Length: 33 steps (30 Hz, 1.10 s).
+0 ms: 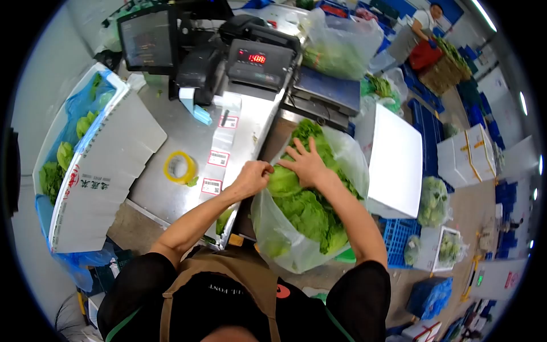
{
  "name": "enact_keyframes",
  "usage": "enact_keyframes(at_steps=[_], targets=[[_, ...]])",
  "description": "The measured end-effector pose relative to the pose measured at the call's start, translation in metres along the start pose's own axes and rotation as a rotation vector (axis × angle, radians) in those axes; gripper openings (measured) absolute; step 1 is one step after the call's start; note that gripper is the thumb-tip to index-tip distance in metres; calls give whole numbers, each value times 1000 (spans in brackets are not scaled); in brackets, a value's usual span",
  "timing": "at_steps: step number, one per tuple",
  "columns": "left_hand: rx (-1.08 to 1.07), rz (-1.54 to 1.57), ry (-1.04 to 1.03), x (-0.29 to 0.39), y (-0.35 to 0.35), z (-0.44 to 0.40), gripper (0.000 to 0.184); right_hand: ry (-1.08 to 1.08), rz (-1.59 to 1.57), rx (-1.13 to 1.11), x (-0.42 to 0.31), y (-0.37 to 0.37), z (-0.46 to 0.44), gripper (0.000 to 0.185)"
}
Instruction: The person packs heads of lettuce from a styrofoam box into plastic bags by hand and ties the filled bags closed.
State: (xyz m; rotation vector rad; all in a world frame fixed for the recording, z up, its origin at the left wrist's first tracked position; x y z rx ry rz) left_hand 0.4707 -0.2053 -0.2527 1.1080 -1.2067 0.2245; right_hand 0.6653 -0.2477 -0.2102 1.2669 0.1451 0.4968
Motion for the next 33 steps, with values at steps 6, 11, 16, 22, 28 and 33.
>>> enact_keyframes(at_steps=[6,11,16,22,28,33], targets=[[46,-5,-27,-13,-11,-3,29,-248,-304,306,-46,12,14,71],[77,283,97,-16,-5,-2,16,-406,-914,424,-15,-16,31,56],[132,299,0,-23,-34,-12,9,-571,-102,428,-48,-65,-10,55],[105,353,-68,-32,-14,-9,11,-524,-58,289,-58,-99,-21,58],[-149,182,-445,5,228,14,16,-228,-77,-57,-40,23,-28,63],[552,-605,258,-39,522,128,25,95,-501,647,-100,228,-98,34]])
Point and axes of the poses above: each hand's wrist, its own z-axis away from the middle knuckle, its own y-axis out of the back of the hand, x = y × z, the point moved 1 cm from there along -z, towards the middle knuckle, and after that the axes turned 2 degrees about z, right-handed, at the moved point
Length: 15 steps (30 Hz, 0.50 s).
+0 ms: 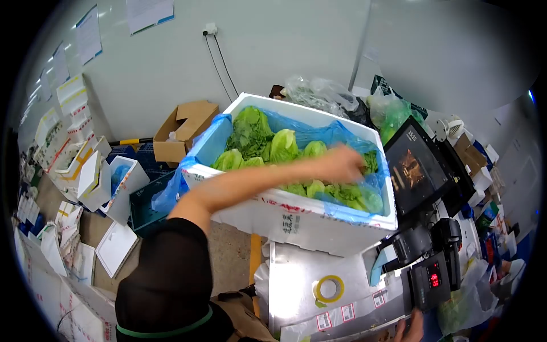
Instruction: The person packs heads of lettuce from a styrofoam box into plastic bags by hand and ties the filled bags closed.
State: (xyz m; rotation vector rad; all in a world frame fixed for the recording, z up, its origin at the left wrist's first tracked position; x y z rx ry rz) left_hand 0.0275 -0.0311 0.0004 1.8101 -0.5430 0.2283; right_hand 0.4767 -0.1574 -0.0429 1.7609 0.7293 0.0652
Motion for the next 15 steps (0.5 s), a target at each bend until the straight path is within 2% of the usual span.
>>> enact_keyframes(at_steps=[1,2,3,4,5,7,9,11,12,13,14,15], targets=[[-20,208,291,-56,40,6,29,-109,-172,-104,-4,-8,-31,46],[176,-27,419,-123,59,3,33,108,-254,-11,-31,-18,-70,43],[335,-248,526,-172,80,13,28,209,-301,-25,-56,-29,-108,48],[389,-287,669,-219,97,22,27,281,-327,-92,-84,-50,-148,53],[341,-268,786,-252,112,36,27,337,-357,-161,-110,-75,-188,59],[390,-269,877,-295,113,54,34,381,-401,-321,-162,-133,-268,72],[382,-277,943,-317,111,62,43,287,-510,-553,-206,-208,-340,88],[369,-277,969,-330,108,56,57,233,-418,-672,-252,-263,-390,99],[294,-320,1007,-335,108,46,49,188,-388,-788,-279,-275,-406,108],[233,-360,981,-342,109,47,55,143,-321,-783,-293,-299,-420,113],[187,-358,1048,-358,109,48,58,190,-271,-797,-298,-349,-444,114],[154,-340,1007,-372,108,50,64,190,-417,-856,-305,-383,-453,113]])
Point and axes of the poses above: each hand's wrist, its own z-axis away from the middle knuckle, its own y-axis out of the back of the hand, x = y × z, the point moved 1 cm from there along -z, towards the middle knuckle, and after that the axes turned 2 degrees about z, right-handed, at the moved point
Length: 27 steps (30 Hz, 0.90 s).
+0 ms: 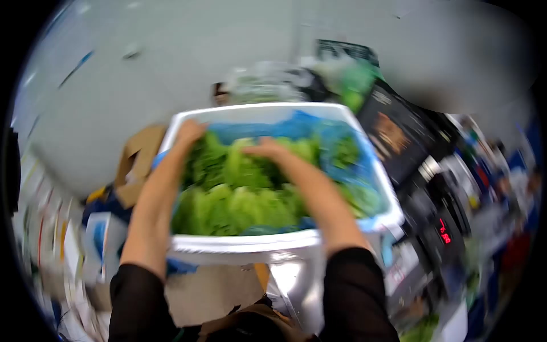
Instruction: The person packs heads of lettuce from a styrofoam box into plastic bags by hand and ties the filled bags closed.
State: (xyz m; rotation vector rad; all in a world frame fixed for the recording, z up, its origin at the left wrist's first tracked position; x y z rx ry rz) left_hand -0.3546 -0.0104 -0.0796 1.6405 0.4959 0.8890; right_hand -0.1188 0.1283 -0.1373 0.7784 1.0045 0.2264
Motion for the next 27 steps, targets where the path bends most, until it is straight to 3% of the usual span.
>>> enact_keyframes(at_steps=[2,3,4,5,7,8,9,13,15,17,20,23,25,27], targets=[[-50,-129,-30,-1,-6,-9,74,-66,24,49,-16,-14,-16,110],[64,-191,-91,-5,-9,-8,73,16,-46,75,-33,-13,6,104],[88,-241,-77,-15,-19,-26,68,21,44,192,-26,-29,-24,80],[82,-178,-117,-13,-9,-17,61,56,69,233,-27,-34,-31,77],[43,-114,-129,-12,-6,-20,53,-119,-219,108,-29,-33,-18,61],[41,-129,-110,16,15,15,52,-132,-369,172,-22,-36,-15,56],[172,-214,-201,4,-1,3,51,-119,-509,227,-18,-40,-11,53],[218,-258,-279,13,-1,21,55,-186,-601,373,-24,-42,0,73],[276,-169,-401,-7,-10,17,71,-205,-651,409,-27,-50,-4,91],[390,-61,-569,-14,-2,30,79,-200,-682,432,-29,-50,0,91],[274,70,-315,-15,10,26,69,-202,-642,425,-29,-50,1,90],[273,216,-447,-34,-4,-6,61,-188,-582,386,-27,-42,10,87],[91,294,-501,-8,17,33,62,-125,-497,420,-31,-51,4,82],[-32,256,-523,23,41,84,63,-66,-629,543,-38,-61,14,76]])
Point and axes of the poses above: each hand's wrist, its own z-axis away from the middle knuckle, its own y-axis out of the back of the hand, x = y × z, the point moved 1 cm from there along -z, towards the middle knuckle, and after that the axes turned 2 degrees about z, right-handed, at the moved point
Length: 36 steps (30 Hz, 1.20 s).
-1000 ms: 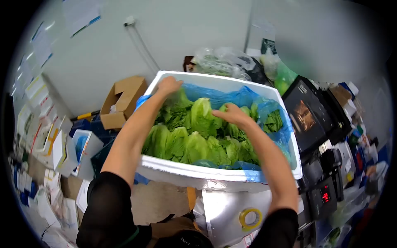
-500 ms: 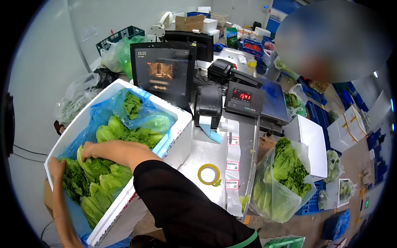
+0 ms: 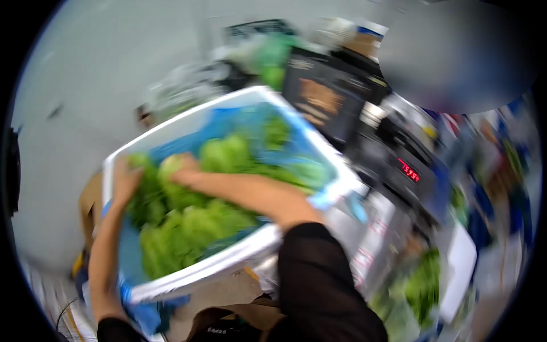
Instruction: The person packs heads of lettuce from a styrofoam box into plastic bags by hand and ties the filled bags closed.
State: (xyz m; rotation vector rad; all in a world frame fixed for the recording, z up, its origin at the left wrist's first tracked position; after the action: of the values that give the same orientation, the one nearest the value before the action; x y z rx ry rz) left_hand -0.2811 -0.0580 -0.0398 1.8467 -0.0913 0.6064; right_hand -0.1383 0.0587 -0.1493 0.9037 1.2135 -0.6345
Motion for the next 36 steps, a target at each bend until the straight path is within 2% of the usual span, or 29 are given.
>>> enact_keyframes(at_steps=[1,2,3,4,6,9,12,13,16,17,20,21,22,23,24,25,26,27,28,29,30,31,32,34,36], targets=[[157,-7,-2,-14,-24,-6,60,-134,-83,-188,-37,26,31,74],[293,-125,-117,-6,-33,-6,62,40,48,-79,-24,21,23,77],[178,-108,18,12,-22,-8,63,110,59,-71,-10,20,18,82],[234,-118,33,6,-28,-19,70,139,59,-79,-13,26,24,87],[223,123,237,9,-13,-30,68,137,35,-89,-5,29,22,89],[-34,577,613,-6,5,-36,62,120,68,-109,-8,31,25,92],[7,71,433,-56,6,-45,56,150,5,-133,-3,30,22,92],[12,-14,391,-86,-2,-54,63,130,4,-141,-4,30,22,93],[-41,-78,424,-64,7,-46,68,47,-19,-171,-8,28,25,94],[26,-182,431,-68,-5,-53,68,7,-40,-180,-9,27,26,94],[-69,-17,329,-37,7,-42,70,-24,24,-169,-4,25,19,95],[-83,339,316,-43,-3,-38,63,18,-39,-174,0,21,16,93],[78,629,319,-33,-19,-29,51,56,-105,-149,5,17,15,91],[0,653,209,-36,-32,-31,40,96,-193,-136,10,11,15,86],[17,571,35,-48,-45,-36,34,146,-200,-40,11,5,16,84],[132,634,77,-35,-45,-26,36,172,-127,11,0,11,29,81],[29,594,95,-26,-32,-25,50,180,-196,-43,-10,15,39,85],[236,534,92,-41,-39,-33,73,288,-142,22,0,6,30,89],[346,301,62,-29,-29,-27,88,271,-64,-4,-11,12,38,91],[289,341,99,11,-9,-8,92,305,-65,1,-21,18,47,92],[199,458,35,6,0,-9,89,340,-61,-8,-31,24,56,92],[271,412,52,9,7,-7,87,373,-90,26,-43,30,60,93],[383,478,32,-17,1,-17,82,413,-115,54,-55,37,65,93],[285,601,125,-36,5,-29,80,489,-368,40,-89,62,77,93],[258,603,89,-35,8,-28,75,635,-418,135,-108,82,82,94]])
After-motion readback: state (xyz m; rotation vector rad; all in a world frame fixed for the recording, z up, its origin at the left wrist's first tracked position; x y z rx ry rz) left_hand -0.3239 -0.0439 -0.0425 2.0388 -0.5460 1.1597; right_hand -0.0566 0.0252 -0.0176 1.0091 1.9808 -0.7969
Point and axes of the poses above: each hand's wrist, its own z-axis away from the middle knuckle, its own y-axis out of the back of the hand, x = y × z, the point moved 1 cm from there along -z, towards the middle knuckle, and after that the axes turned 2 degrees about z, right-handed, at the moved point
